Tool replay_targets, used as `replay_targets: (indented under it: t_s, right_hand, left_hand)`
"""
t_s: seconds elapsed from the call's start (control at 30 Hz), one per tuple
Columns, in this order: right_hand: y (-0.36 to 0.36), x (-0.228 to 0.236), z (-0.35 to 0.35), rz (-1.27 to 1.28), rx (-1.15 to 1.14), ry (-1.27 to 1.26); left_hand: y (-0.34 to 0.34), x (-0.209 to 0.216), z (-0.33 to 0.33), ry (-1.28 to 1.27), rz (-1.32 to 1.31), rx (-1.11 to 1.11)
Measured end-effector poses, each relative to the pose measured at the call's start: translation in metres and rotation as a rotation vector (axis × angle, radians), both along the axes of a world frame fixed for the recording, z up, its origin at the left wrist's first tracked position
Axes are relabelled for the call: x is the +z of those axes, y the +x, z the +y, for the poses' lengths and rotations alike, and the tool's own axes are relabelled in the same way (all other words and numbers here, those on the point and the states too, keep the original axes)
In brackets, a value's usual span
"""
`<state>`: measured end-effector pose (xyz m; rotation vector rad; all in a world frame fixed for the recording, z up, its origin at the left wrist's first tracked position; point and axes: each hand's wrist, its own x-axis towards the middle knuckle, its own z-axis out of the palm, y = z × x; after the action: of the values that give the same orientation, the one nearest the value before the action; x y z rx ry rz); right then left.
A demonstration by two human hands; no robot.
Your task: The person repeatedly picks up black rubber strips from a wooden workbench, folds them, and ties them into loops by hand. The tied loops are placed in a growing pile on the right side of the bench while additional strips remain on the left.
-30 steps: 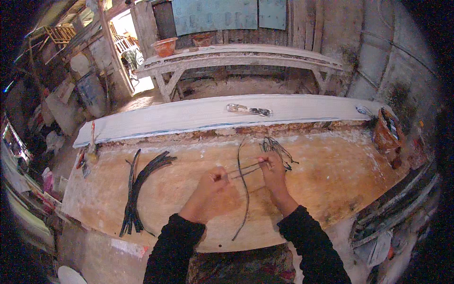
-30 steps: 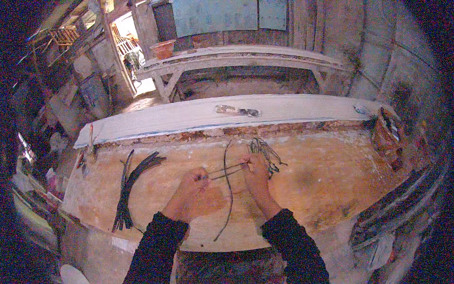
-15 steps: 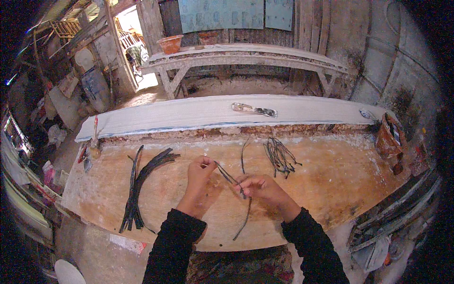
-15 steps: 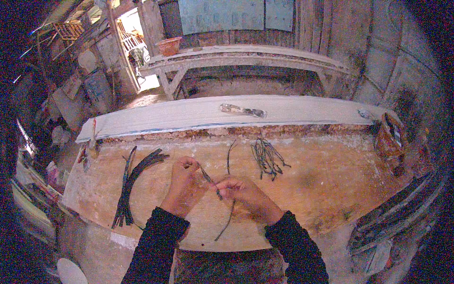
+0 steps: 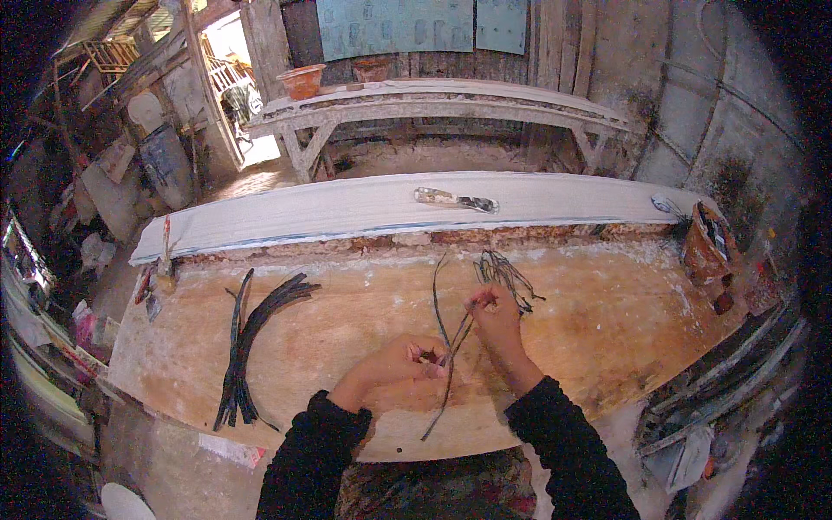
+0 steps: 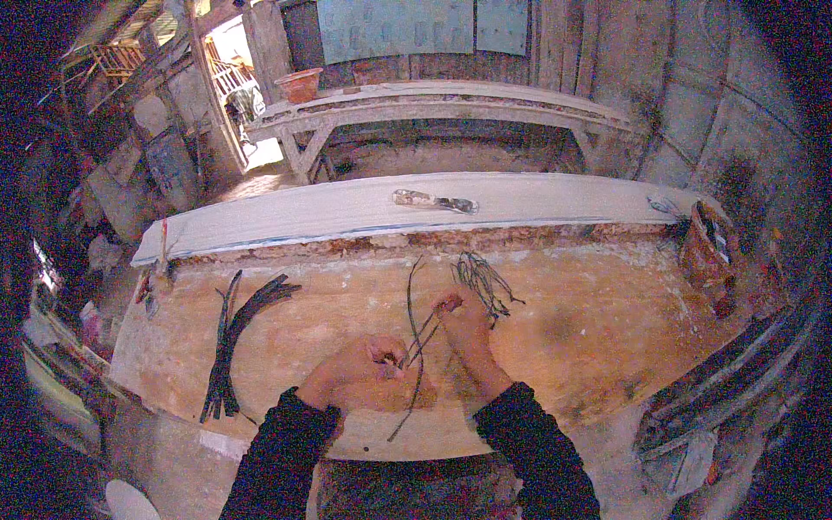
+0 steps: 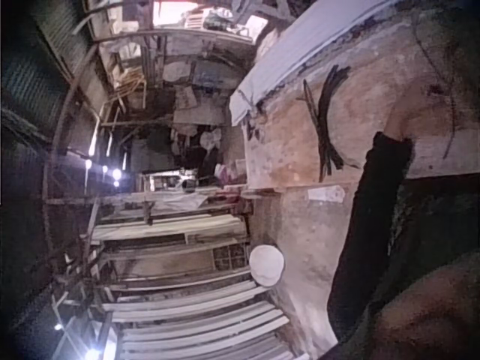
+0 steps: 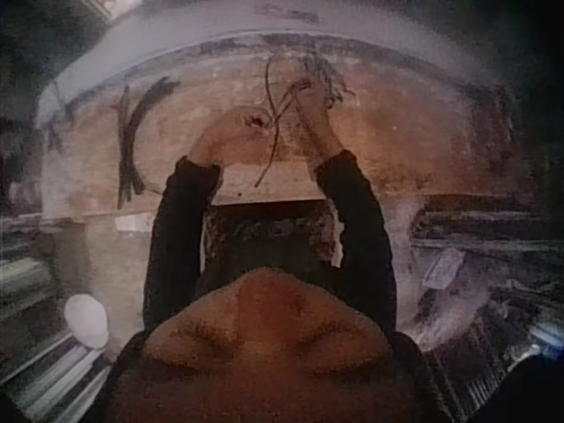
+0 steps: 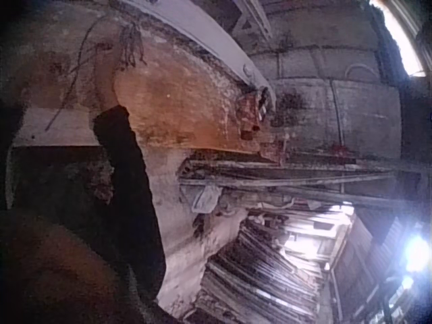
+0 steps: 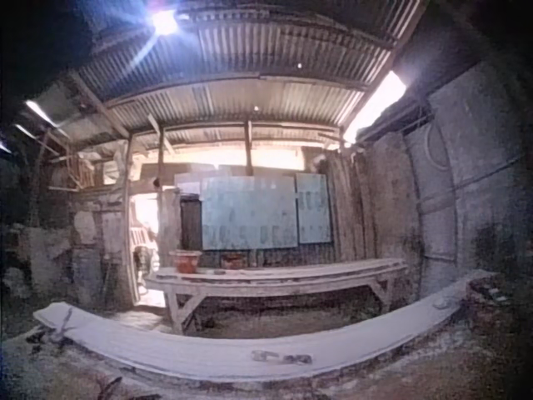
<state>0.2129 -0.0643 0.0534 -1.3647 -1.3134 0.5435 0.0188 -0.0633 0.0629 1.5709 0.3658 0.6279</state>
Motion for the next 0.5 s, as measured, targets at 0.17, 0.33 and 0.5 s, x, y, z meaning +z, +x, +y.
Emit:
replay_targets:
  t_s: [0.17,0.33,0.5]
  right_hand:
    - [0.003,0.001,0.004,0.111,-0.108,-0.052]
    - [0.004,-0.004,0.001,0.046,0.037,0.009]
    - [-0.004,0.005,-0.012,0.403,0.552,-0.253]
  left_hand:
    - [-0.012,-0.009,0.013,-0.082,-0.035,0.239]
    - [-0.015,-0.007,0.030,-0.108,0.096,0.783]
    - [-0.023,-0.032,0.047,-0.343,-0.191,0.857]
